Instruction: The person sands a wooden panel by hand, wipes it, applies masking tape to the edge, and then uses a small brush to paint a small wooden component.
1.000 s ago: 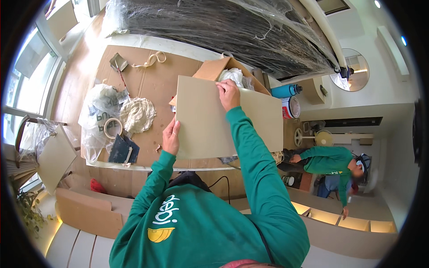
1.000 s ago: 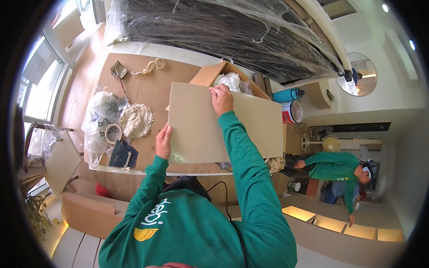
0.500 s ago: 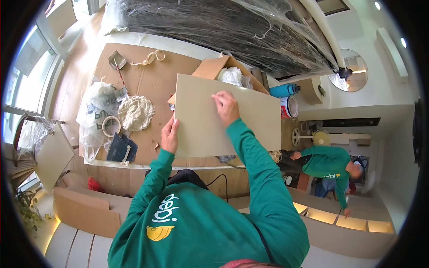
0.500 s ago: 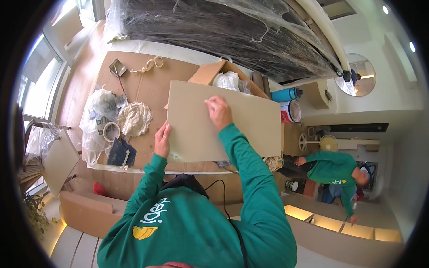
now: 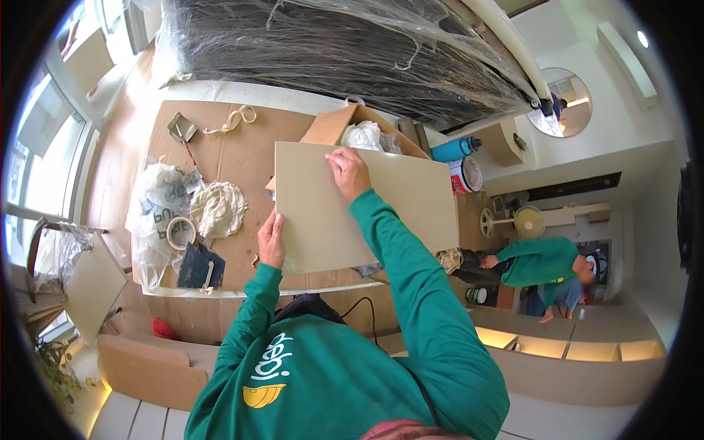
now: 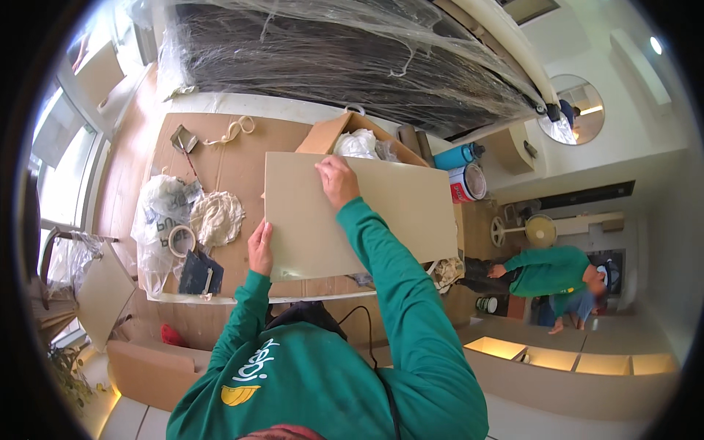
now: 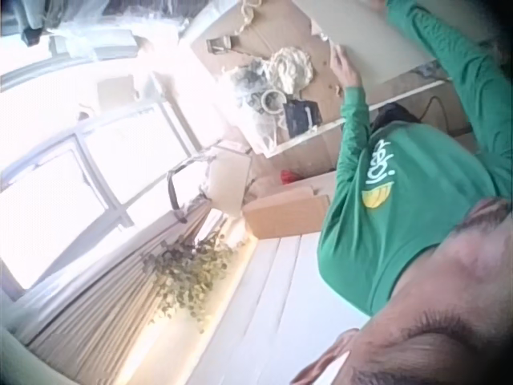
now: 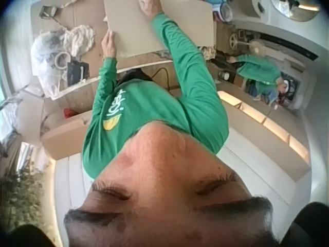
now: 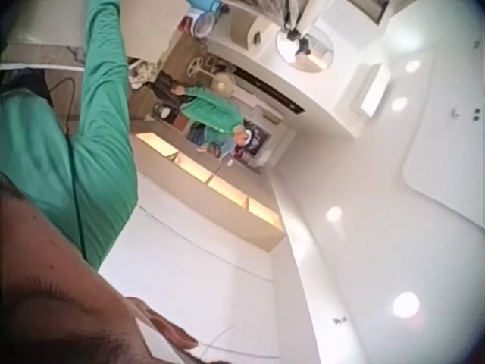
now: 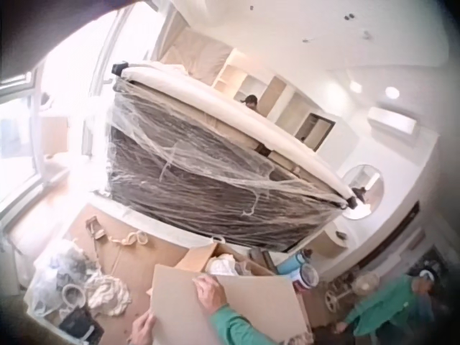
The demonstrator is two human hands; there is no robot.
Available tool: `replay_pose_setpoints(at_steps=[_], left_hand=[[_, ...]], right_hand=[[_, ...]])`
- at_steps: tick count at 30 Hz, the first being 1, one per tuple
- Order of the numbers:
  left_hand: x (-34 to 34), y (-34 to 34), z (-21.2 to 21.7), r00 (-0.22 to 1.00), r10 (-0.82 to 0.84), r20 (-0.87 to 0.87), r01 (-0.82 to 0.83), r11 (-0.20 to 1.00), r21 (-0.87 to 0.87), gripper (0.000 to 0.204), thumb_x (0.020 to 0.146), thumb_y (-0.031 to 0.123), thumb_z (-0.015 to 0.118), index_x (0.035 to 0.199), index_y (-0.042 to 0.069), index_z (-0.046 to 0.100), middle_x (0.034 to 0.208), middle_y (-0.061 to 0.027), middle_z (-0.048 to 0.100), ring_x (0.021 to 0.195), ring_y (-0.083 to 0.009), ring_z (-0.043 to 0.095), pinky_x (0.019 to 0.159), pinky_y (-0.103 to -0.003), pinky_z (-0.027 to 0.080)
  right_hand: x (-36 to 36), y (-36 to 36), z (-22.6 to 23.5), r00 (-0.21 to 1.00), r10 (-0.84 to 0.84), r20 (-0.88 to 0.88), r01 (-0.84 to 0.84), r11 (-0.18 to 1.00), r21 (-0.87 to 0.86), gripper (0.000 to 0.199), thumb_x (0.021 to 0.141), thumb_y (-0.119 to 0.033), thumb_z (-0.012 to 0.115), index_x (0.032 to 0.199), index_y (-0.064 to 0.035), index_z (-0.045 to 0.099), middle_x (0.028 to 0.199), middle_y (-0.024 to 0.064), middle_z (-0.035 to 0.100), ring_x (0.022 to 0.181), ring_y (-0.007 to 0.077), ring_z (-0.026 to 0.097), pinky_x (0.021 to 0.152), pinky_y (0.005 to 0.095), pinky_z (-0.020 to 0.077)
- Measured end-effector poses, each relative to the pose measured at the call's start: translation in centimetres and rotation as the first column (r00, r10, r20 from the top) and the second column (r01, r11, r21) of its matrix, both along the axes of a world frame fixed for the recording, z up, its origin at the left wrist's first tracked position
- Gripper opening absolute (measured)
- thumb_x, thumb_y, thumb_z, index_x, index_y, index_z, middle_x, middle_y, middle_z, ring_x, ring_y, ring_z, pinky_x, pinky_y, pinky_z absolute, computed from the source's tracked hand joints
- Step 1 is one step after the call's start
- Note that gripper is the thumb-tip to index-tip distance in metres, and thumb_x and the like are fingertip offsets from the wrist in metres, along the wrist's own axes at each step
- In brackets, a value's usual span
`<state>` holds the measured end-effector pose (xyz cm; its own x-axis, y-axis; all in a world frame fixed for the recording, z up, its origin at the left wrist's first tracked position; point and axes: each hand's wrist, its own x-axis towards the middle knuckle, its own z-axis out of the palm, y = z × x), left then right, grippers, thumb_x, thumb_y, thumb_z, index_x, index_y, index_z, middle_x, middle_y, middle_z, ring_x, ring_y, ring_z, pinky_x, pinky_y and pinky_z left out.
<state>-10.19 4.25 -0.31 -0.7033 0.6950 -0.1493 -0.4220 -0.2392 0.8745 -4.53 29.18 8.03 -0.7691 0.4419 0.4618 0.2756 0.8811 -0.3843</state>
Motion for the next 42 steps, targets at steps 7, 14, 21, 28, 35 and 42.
replay_pose_setpoints(at_steps=[7,14,21,28,35,42], left_hand=[[-0.2,-0.2,0.6,1.0,0.012,-0.012,-0.012,1.0,0.022,0.051,0.106,0.031,0.053,0.138,-0.009,0.052,0.126,-0.005,0.063,0.112,-0.0099,0.055,0.098,-0.024,0.043],[-1.0,-0.5,-0.3,0.998,-0.051,-0.04,0.05,0.998,-0.028,0.053,0.106,0.032,0.051,0.143,-0.007,0.048,0.134,-0.0088,0.06,0.121,-0.0133,0.054,0.104,-0.027,0.041],[-0.3,-0.7,0.4,0.999,-0.035,-0.04,0.035,0.999,0.001,0.053,0.107,0.029,0.05,0.145,-0.007,0.046,0.136,-0.0092,0.059,0.123,-0.0129,0.052,0.106,-0.027,0.039],[0.0,0.0,0.4,0.999,0.014,-0.033,-0.013,1.0,0.014,0.05,0.106,0.029,0.052,0.139,-0.009,0.052,0.127,-0.0058,0.063,0.115,-0.0105,0.055,0.101,-0.024,0.041],[-0.7,-0.7,-1.1,0.997,-0.068,0.033,0.069,0.997,-0.03,0.05,0.106,0.032,0.051,0.139,-0.006,0.054,0.123,-0.0064,0.065,0.108,-0.0099,0.058,0.095,-0.024,0.045],[-3.6,-4.3,-3.5,0.985,-0.114,0.128,0.142,0.963,-0.229,0.051,0.103,0.047,0.053,0.124,0.002,0.065,0.1,-0.0062,0.072,0.079,-0.0111,0.067,0.063,-0.024,0.051]], right_hand=[[-1.3,-3.9,-1.0,1.0,0.025,-0.007,-0.025,0.999,0.019,0.011,0.085,-0.004,0.065,0.091,-0.0015,0.072,0.094,0.0117,0.065,0.096,0.0309,0.063,0.083,0.0414,0.0533],[0.8,-2.2,0.2,0.998,0.032,0.045,-0.031,0.999,-0.016,0.01,0.085,-0.004,0.064,0.09,-0.0012,0.072,0.093,0.0118,0.066,0.093,0.0325,0.064,0.082,0.0419,0.0536],[1.5,-1.2,0.3,0.999,0.0,0.043,0.003,0.999,-0.053,0.011,0.087,-0.004,0.062,0.09,0.001,0.071,0.095,0.0139,0.067,0.091,0.0343,0.065,0.081,0.0424,0.0535],[0.6,-0.5,0.6,0.994,-0.104,0.02,0.104,0.995,-0.007,0.01,0.086,-0.004,0.062,0.09,-0.0004,0.071,0.092,0.0132,0.066,0.093,0.0332,0.063,0.082,0.0427,0.053],[6.6,-12.6,4.0,0.994,0.104,0.03,-0.091,0.95,-0.298,0.01,0.09,-0.005,0.065,0.095,-0.0009,0.072,0.095,0.0111,0.068,0.091,0.0303,0.064,0.081,0.039,0.0539],[24.1,-19.2,2.4,0.808,-0.585,-0.071,0.481,0.724,-0.494,0.016,0.093,-0.01,0.068,0.104,-0.001,0.075,0.099,0.0105,0.071,0.092,0.02,0.067,0.081,0.0315,0.0533]])
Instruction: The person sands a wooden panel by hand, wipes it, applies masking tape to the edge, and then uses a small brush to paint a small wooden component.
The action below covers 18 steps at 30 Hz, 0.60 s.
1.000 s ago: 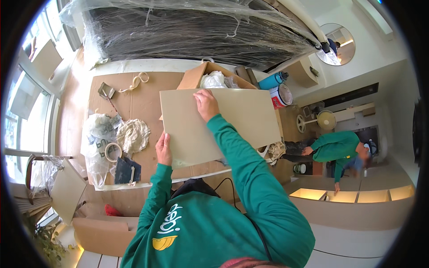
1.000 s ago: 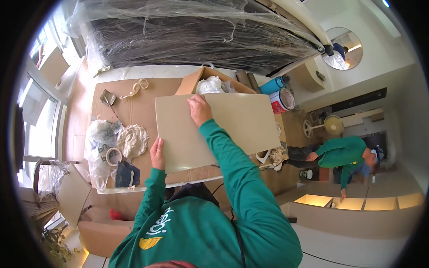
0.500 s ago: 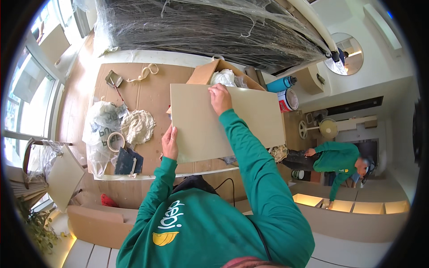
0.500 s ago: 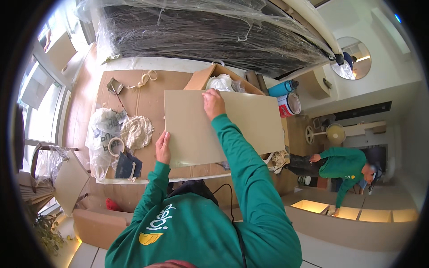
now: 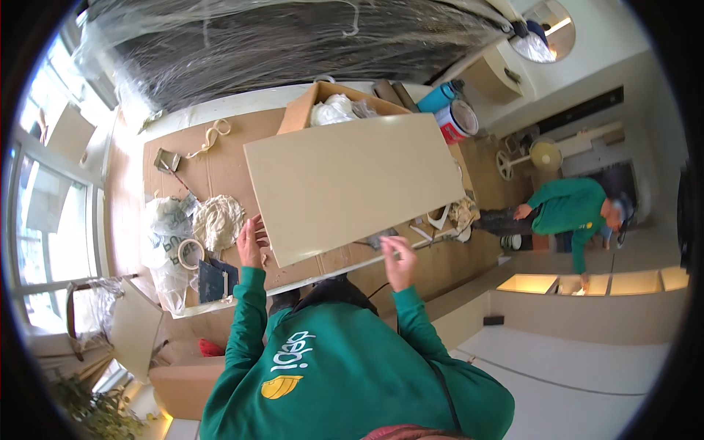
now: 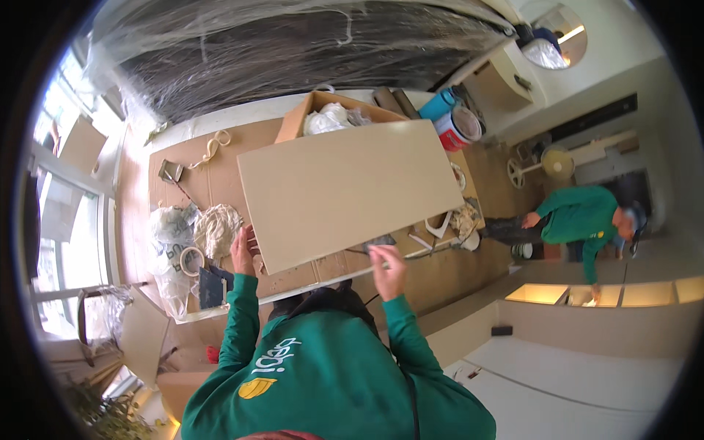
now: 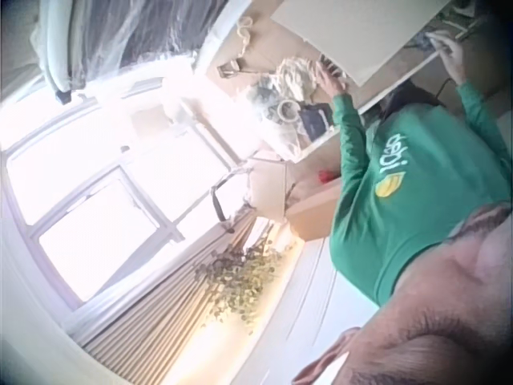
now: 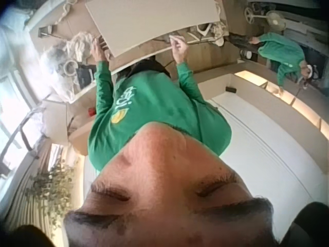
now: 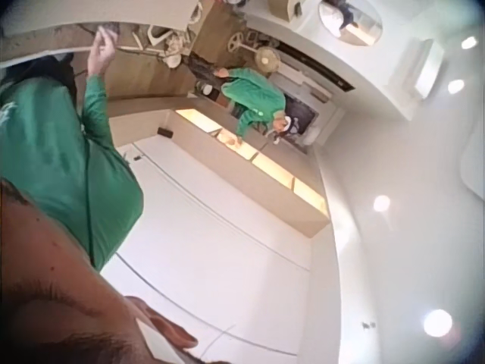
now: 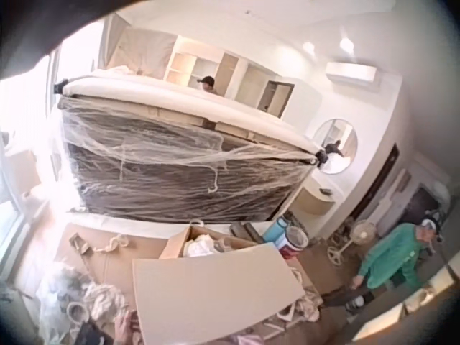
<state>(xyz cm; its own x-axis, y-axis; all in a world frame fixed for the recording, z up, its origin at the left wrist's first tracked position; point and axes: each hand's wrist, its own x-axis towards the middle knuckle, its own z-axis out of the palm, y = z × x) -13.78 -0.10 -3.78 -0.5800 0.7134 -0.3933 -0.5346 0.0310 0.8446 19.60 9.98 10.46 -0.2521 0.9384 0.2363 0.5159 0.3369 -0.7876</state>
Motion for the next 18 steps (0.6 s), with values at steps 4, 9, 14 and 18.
replay_pose_setpoints(at_steps=[4,9,14,18], left_hand=[[-1.3,-0.8,0.5,0.979,0.05,-0.195,-0.07,0.993,-0.099,0.048,0.102,0.044,0.055,0.126,0.003,0.065,0.103,-0.0062,0.072,0.075,-0.0085,0.065,0.057,-0.021,0.048],[-0.9,0.2,2.6,0.98,0.095,-0.173,-0.105,0.993,-0.053,0.041,0.103,0.038,0.057,0.127,0.006,0.064,0.103,-0.0059,0.072,0.073,-0.0082,0.062,0.059,-0.02,0.048],[0.6,-0.8,2.6,0.976,0.126,-0.178,-0.143,0.986,-0.086,0.045,0.102,0.042,0.055,0.13,0.006,0.062,0.106,-0.0044,0.069,0.077,-0.0085,0.06,0.063,-0.021,0.048],[2.5,-4.5,0.3,0.933,0.337,-0.125,-0.359,0.891,-0.277,0.046,0.098,0.042,0.059,0.128,0.008,0.062,0.107,-0.005,0.067,0.077,-0.0144,0.062,0.063,-0.028,0.05]], right_hand=[[10.6,-1.0,-4.8,0.826,-0.506,-0.247,0.462,0.86,-0.217,0.023,0.095,-0.016,0.067,0.11,0.0011,0.072,0.105,0.0114,0.071,0.097,0.0177,0.067,0.087,0.0293,0.0515],[19.5,1.3,-13.5,0.884,-0.447,-0.133,0.37,0.846,-0.384,0.034,0.092,-0.016,0.069,0.121,0.002,0.065,0.104,0.0126,0.071,0.095,0.0175,0.067,0.086,0.0291,0.0518],[19.5,5.3,-18.0,0.964,-0.266,-0.002,0.252,0.915,-0.317,0.036,0.091,-0.016,0.072,0.121,0.0008,0.064,0.102,0.0124,0.071,0.09,0.0181,0.067,0.08,0.031,0.0543],[16.4,6.7,-16.6,0.987,-0.129,-0.091,0.084,0.915,-0.394,0.036,0.092,-0.016,0.071,0.122,0.0013,0.064,0.105,0.0126,0.07,0.092,0.018,0.067,0.082,0.0311,0.0554]])
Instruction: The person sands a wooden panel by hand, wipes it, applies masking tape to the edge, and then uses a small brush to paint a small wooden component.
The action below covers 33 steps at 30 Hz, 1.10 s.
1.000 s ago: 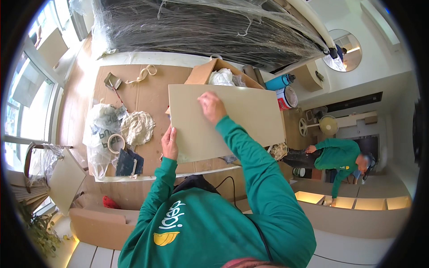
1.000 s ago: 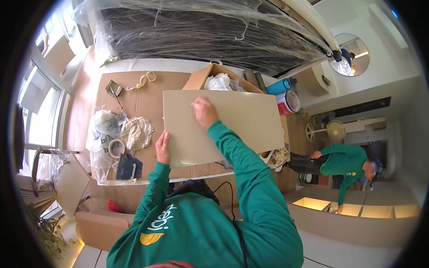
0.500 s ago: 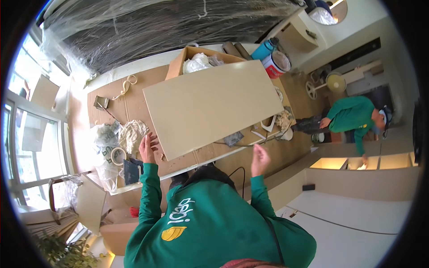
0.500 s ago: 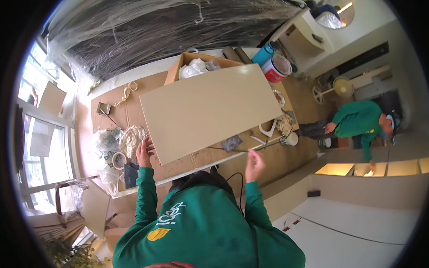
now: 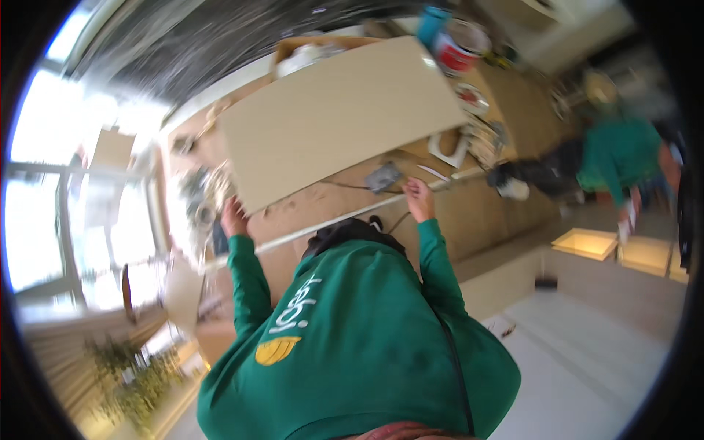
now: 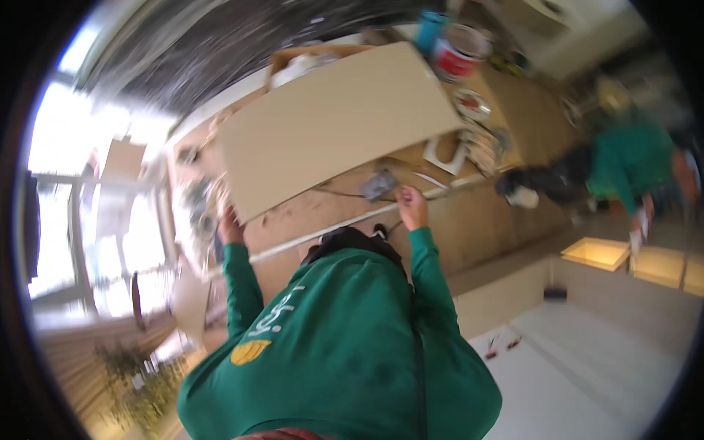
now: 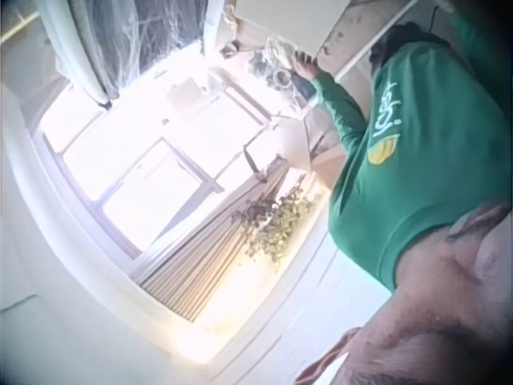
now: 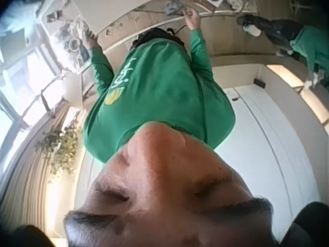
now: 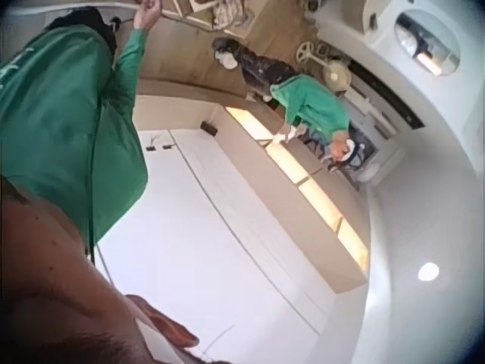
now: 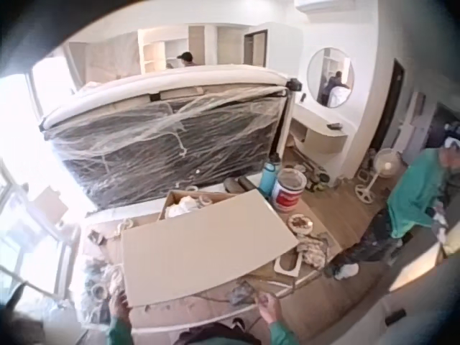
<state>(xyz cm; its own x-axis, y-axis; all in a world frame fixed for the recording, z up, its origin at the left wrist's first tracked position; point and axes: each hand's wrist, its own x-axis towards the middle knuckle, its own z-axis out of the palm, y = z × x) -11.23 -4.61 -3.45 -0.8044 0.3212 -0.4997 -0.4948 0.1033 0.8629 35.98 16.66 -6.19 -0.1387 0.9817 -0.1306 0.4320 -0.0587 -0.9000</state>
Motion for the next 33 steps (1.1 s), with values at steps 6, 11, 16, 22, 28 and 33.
replay_pose_setpoints(at_steps=[6,11,16,22,28,33], left_hand=[[7.3,-8.1,-4.5,0.996,-0.09,-0.011,0.087,0.984,-0.154,0.04,0.098,0.036,0.062,0.122,0.005,0.061,0.099,-0.0102,0.072,0.073,-0.019,0.069,0.051,-0.031,0.052],[11.3,-14.4,-6.4,0.937,-0.095,-0.337,-0.062,0.902,-0.428,0.04,0.092,0.03,0.07,0.119,0.001,0.064,0.099,-0.0128,0.074,0.08,-0.0201,0.07,0.065,-0.034,0.057],[5.5,-16.7,-5.7,0.78,-0.227,-0.583,-0.225,0.768,-0.6,0.059,0.076,0.03,0.083,0.125,0.004,0.063,0.104,-0.0165,0.069,0.096,-0.0303,0.067,0.086,-0.041,0.054],[-2.6,-17.3,-4.3,0.719,-0.507,-0.476,-0.229,0.474,-0.85,0.091,0.069,0.034,0.089,0.144,0.01,0.044,0.132,-0.0179,0.053,0.126,-0.0367,0.049,0.106,-0.046,0.041],[-8.2,-15.9,-4.1,0.64,-0.67,-0.375,-0.109,0.405,-0.908,0.101,0.063,0.035,0.092,0.147,0.012,0.041,0.139,-0.0149,0.052,0.13,-0.0362,0.049,0.107,-0.048,0.041],[-11.7,-19.4,-9.0,0.367,-0.805,-0.466,-0.032,0.489,-0.872,0.109,0.056,0.041,0.094,0.147,0.008,0.044,0.141,-0.0171,0.056,0.122,-0.035,0.058,0.103,-0.045,0.046]], right_hand=[[1.0,0.6,-3.1,0.977,0.158,-0.144,-0.173,0.98,-0.096,0.036,0.096,-0.015,0.067,0.127,0.0029,0.062,0.114,0.0164,0.068,0.103,0.0206,0.066,0.091,0.0314,0.0543],[2.6,1.2,-3.4,0.944,0.319,-0.088,-0.329,0.933,-0.147,0.035,0.096,-0.014,0.066,0.126,0.0036,0.062,0.112,0.0156,0.069,0.1,0.0196,0.066,0.09,0.0311,0.0541],[3.5,2.8,-1.5,0.924,0.383,-0.001,-0.381,0.917,-0.116,0.034,0.095,-0.015,0.067,0.124,0.0038,0.063,0.108,0.0142,0.07,0.096,0.0184,0.066,0.088,0.0305,0.054],[0.6,1.0,0.0,0.942,0.328,0.072,-0.324,0.944,-0.052,0.034,0.096,-0.015,0.066,0.124,0.0028,0.064,0.107,0.0138,0.071,0.095,0.0181,0.067,0.087,0.0301,0.0541],[-4.8,-7.2,-0.7,0.988,0.151,0.004,-0.151,0.986,-0.07,0.034,0.096,-0.017,0.067,0.124,0.002,0.064,0.11,0.0117,0.071,0.1,0.0153,0.066,0.089,0.0286,0.0527],[-9.1,-14.2,-0.1,0.998,0.054,0.034,-0.051,0.996,-0.077,0.032,0.093,-0.02,0.07,0.118,0.0,0.068,0.105,0.0144,0.073,0.096,0.0214,0.07,0.087,0.0343,0.056]])
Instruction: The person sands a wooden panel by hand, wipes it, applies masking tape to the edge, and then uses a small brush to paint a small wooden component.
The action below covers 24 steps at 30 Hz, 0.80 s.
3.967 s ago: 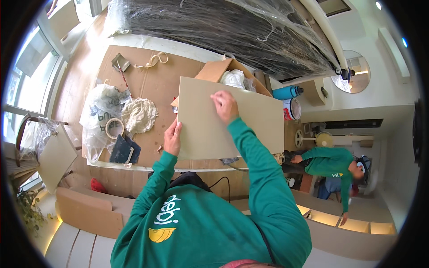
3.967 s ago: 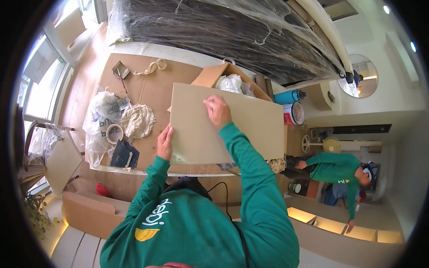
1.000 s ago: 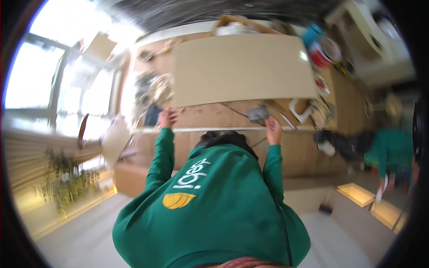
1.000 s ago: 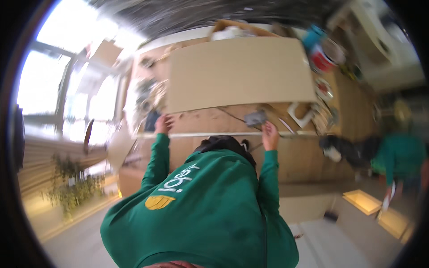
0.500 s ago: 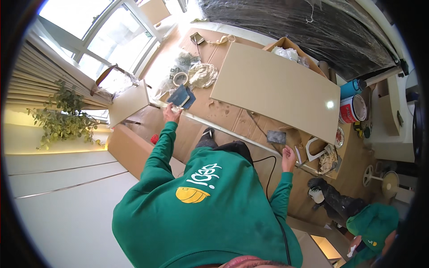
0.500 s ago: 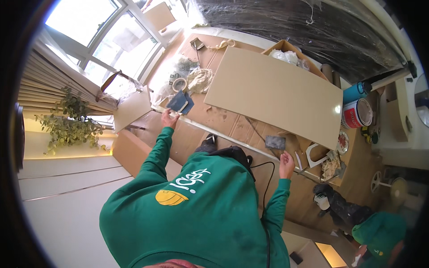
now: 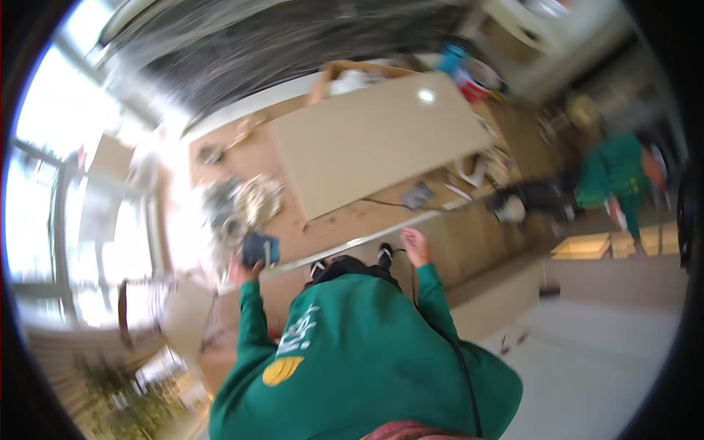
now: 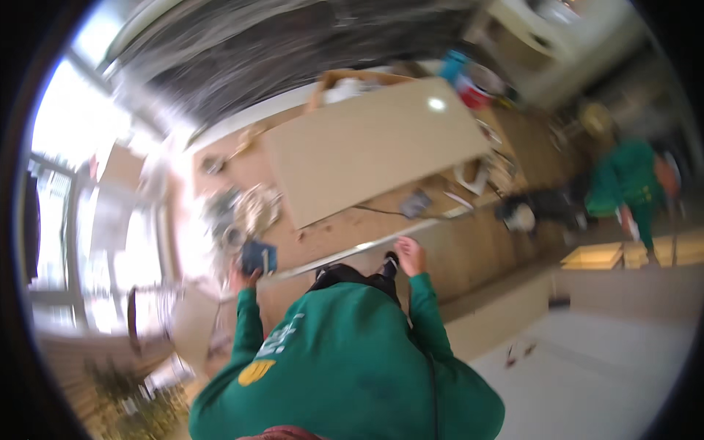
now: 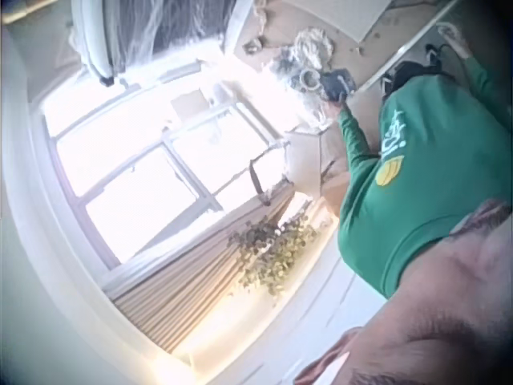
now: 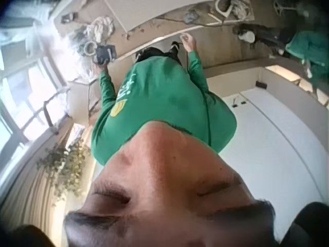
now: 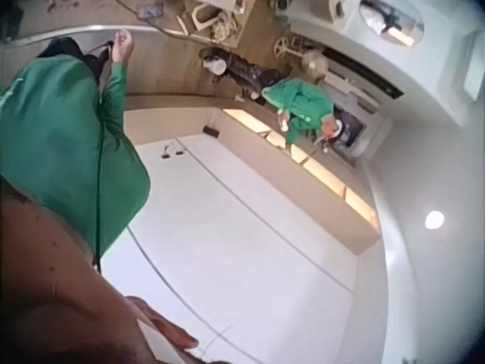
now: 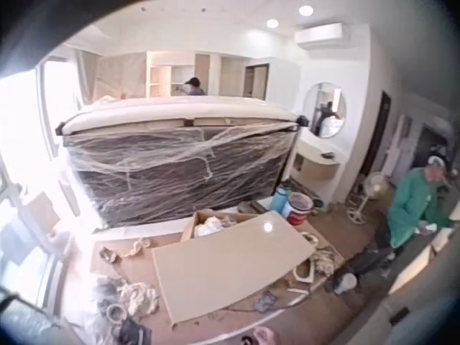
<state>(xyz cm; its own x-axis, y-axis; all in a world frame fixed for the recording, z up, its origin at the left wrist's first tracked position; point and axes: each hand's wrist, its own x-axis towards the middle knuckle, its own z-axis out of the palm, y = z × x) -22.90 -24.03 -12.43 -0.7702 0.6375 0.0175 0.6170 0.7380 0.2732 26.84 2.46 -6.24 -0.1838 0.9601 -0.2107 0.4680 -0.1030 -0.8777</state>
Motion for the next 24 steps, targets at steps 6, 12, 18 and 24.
replay_pose_setpoints(at_steps=[6,12,18,24], left_hand=[[-1.1,-1.0,0.1,0.96,0.08,0.27,-0.116,0.986,0.12,0.099,0.064,0.02,0.092,0.148,0.008,0.042,0.107,-0.0129,0.064,0.094,-0.0286,0.063,0.088,-0.04,0.051],[-5.8,-2.7,-0.7,0.693,-0.045,0.719,-0.365,0.838,0.405,0.078,0.078,0.0,0.081,0.145,0.007,0.042,0.097,-0.0082,0.061,0.082,-0.0187,0.063,0.07,-0.03,0.052],[-6.7,-2.0,-2.1,0.719,-0.068,0.691,-0.346,0.827,0.442,0.066,0.086,0.01,0.079,0.142,0.005,0.045,0.107,-0.0149,0.062,0.089,-0.0226,0.063,0.077,-0.033,0.053],[-3.2,1.4,2.5,0.834,0.058,0.549,-0.42,0.712,0.563,0.05,0.092,0.013,0.072,0.137,0.004,0.051,0.109,-0.0116,0.061,0.094,-0.0225,0.061,0.078,-0.034,0.051]], right_hand=[[-0.2,-4.7,0.8,0.995,-0.101,0.019,0.1,0.994,0.054,0.03,0.091,-0.017,0.07,0.116,-0.0019,0.068,0.1,0.0125,0.073,0.089,0.0202,0.069,0.081,0.0324,0.0555],[-0.8,-6.8,1.0,0.983,-0.185,-0.016,0.185,0.983,0.014,0.031,0.092,-0.019,0.07,0.118,-0.0027,0.068,0.101,0.0112,0.074,0.088,0.0186,0.069,0.081,0.0318,0.0556],[4.7,-4.8,-2.0,0.918,-0.351,-0.187,0.355,0.935,-0.012,0.031,0.093,-0.017,0.07,0.122,-0.0072,0.066,0.101,0.0049,0.073,0.085,0.0146,0.068,0.078,0.0283,0.0547],[18.8,5.9,-0.8,0.489,-0.702,-0.518,0.755,0.638,-0.151,0.023,0.095,-0.008,0.061,0.117,-0.0103,0.063,0.093,0.0041,0.07,0.072,0.0103,0.063,0.06,0.0244,0.0503]])
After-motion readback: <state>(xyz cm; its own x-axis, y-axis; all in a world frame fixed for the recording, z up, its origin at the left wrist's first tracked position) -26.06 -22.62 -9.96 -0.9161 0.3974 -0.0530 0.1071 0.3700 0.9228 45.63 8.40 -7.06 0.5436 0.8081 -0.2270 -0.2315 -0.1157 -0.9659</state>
